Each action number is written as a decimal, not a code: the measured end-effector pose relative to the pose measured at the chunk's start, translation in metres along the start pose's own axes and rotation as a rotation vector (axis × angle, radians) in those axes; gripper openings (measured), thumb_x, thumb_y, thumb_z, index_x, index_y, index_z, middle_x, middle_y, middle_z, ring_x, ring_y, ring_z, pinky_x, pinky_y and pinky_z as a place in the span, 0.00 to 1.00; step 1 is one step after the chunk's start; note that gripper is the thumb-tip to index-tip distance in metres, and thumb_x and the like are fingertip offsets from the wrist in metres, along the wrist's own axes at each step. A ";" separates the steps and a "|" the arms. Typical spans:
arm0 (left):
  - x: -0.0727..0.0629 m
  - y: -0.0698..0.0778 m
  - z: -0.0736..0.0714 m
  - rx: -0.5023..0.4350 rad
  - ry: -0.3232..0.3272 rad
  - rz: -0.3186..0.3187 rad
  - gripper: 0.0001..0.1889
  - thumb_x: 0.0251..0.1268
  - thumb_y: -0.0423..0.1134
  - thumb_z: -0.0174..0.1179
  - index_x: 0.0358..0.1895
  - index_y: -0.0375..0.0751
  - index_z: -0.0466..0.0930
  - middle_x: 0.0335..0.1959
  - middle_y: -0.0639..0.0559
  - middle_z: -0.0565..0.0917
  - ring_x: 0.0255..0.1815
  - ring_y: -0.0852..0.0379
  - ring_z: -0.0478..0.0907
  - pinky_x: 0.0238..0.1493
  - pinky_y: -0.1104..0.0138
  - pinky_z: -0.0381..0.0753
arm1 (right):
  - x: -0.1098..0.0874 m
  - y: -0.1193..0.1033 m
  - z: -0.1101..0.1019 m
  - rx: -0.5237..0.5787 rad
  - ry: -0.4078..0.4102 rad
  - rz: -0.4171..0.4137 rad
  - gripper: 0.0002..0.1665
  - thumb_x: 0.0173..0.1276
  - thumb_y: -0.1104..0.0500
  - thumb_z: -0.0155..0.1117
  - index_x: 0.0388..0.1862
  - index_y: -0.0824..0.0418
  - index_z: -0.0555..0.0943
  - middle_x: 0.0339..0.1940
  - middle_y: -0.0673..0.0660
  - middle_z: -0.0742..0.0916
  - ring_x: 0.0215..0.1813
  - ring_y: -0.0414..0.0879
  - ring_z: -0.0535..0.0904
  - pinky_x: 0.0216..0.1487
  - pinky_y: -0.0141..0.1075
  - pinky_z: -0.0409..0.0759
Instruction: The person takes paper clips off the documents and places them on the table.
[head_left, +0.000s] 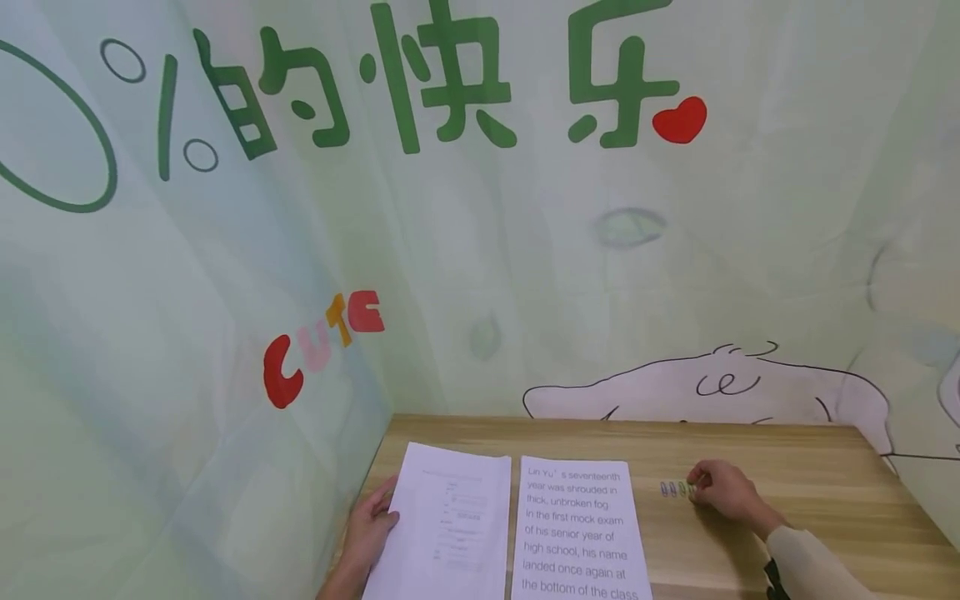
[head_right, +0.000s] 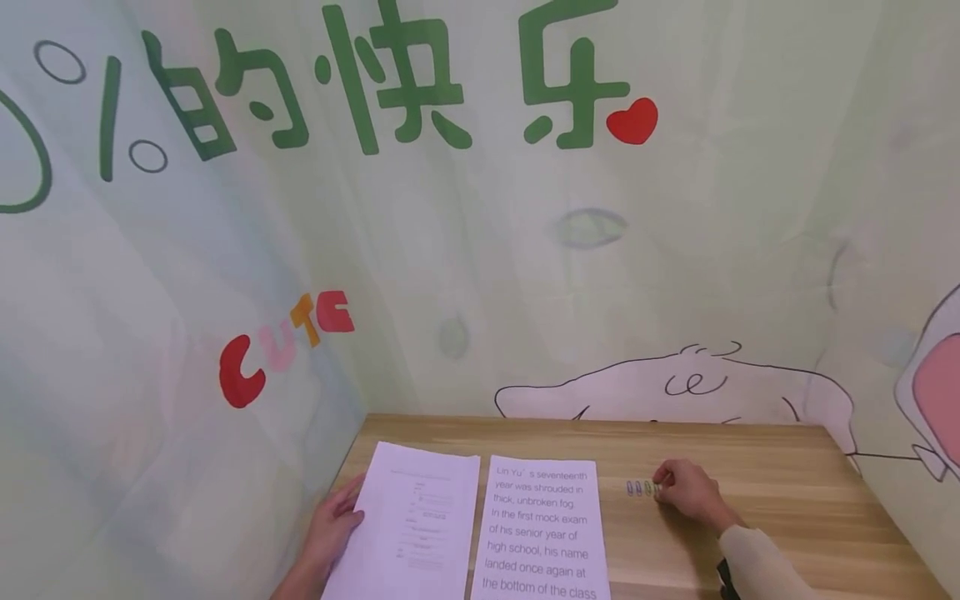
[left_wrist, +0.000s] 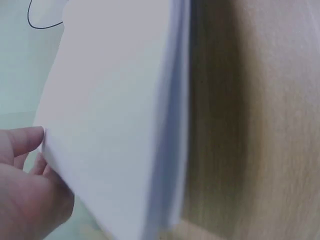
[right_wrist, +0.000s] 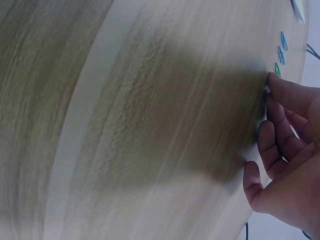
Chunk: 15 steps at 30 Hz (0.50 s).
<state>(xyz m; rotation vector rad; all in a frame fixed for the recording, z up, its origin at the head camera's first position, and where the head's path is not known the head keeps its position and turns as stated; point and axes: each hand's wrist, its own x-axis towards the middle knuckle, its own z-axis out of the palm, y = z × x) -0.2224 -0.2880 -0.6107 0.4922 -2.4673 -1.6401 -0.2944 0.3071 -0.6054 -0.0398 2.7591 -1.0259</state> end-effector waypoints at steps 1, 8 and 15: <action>-0.001 -0.002 0.000 0.011 0.008 0.001 0.34 0.64 0.18 0.57 0.75 0.41 0.75 0.65 0.27 0.81 0.61 0.32 0.81 0.51 0.54 0.88 | 0.000 0.000 0.000 -0.002 0.000 0.003 0.12 0.63 0.67 0.74 0.44 0.65 0.84 0.37 0.54 0.86 0.39 0.47 0.79 0.40 0.40 0.76; -0.004 -0.007 0.000 0.102 0.058 0.066 0.30 0.63 0.22 0.57 0.72 0.34 0.77 0.58 0.27 0.85 0.56 0.34 0.84 0.48 0.54 0.88 | 0.001 0.003 0.000 -0.024 0.021 -0.033 0.12 0.63 0.66 0.73 0.45 0.64 0.84 0.36 0.53 0.86 0.38 0.46 0.80 0.41 0.42 0.76; -0.005 -0.001 0.001 0.240 0.075 0.113 0.28 0.67 0.27 0.59 0.71 0.33 0.77 0.57 0.30 0.86 0.57 0.31 0.85 0.55 0.44 0.85 | 0.000 0.005 0.000 -0.037 0.044 -0.052 0.13 0.63 0.64 0.74 0.46 0.64 0.85 0.36 0.52 0.87 0.39 0.46 0.79 0.43 0.44 0.73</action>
